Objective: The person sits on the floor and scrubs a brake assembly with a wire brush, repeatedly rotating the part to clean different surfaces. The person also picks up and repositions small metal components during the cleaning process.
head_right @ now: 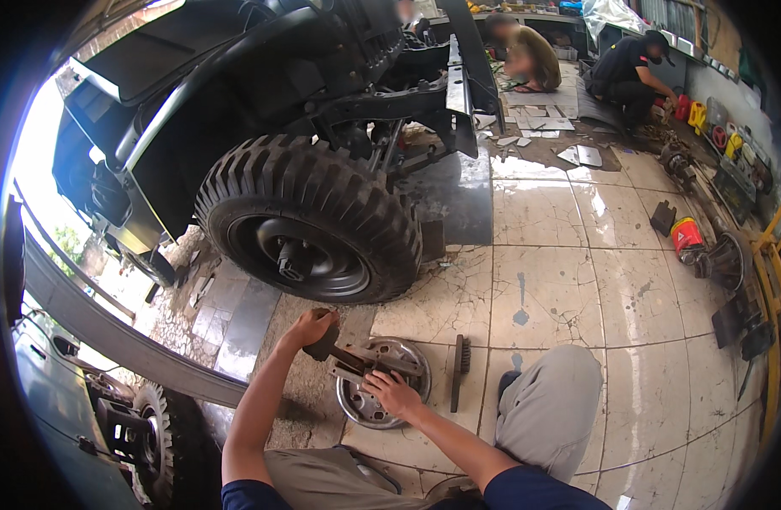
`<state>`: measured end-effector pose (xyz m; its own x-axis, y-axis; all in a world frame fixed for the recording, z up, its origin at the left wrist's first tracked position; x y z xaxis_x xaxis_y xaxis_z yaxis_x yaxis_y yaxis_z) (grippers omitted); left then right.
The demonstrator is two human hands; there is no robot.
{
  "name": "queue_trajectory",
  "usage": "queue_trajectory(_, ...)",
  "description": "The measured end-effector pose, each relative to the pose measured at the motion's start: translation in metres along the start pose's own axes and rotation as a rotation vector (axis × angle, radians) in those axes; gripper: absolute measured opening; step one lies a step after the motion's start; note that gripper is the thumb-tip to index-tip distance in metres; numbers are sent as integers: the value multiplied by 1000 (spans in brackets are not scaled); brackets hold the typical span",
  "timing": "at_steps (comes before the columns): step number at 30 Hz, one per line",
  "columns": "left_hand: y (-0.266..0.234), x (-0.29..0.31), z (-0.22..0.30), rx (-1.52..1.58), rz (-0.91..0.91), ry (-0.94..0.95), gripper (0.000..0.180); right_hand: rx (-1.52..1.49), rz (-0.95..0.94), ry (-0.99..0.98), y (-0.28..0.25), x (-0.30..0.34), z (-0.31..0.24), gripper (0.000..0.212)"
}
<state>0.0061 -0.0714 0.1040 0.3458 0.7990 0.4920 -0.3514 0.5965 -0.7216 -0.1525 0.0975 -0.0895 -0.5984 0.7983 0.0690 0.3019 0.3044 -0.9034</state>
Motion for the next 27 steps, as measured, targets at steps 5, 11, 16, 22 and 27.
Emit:
queue_trajectory(5, 3, 4, 3, 49, 26, -41, 51, -10, -18, 0, -5, 3, -3, 58)
queue_trajectory(11, 4, 7, 3, 88, 38, -52, 53, 13, -18, 5, -6, 3, -4, 56)
queue_trajectory(16, 3, 6, 6, 93, 31, -46, 54, 74, 13, 55, 1, -5, -7, 58)
queue_trajectory(22, 5, 10, 3, 82, 36, -66, 54, 152, 32, 56, -10, -8, -7, 55)
queue_trajectory(27, 5, 5, 4, 99, 34, -48, 53, 181, 65, 106, -13, -16, 9, 48)
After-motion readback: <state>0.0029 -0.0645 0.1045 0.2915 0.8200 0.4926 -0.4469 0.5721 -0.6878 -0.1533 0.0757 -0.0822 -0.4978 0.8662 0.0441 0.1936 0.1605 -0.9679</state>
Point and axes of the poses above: each hand's wrist, its own x-axis away from the middle knuckle, its own y-axis out of the palm, z = x × y, the point moved 1 cm from there along -x, towards the middle knuckle, and after that the axes turned 14 degrees about -z, right-handed, at the moved point
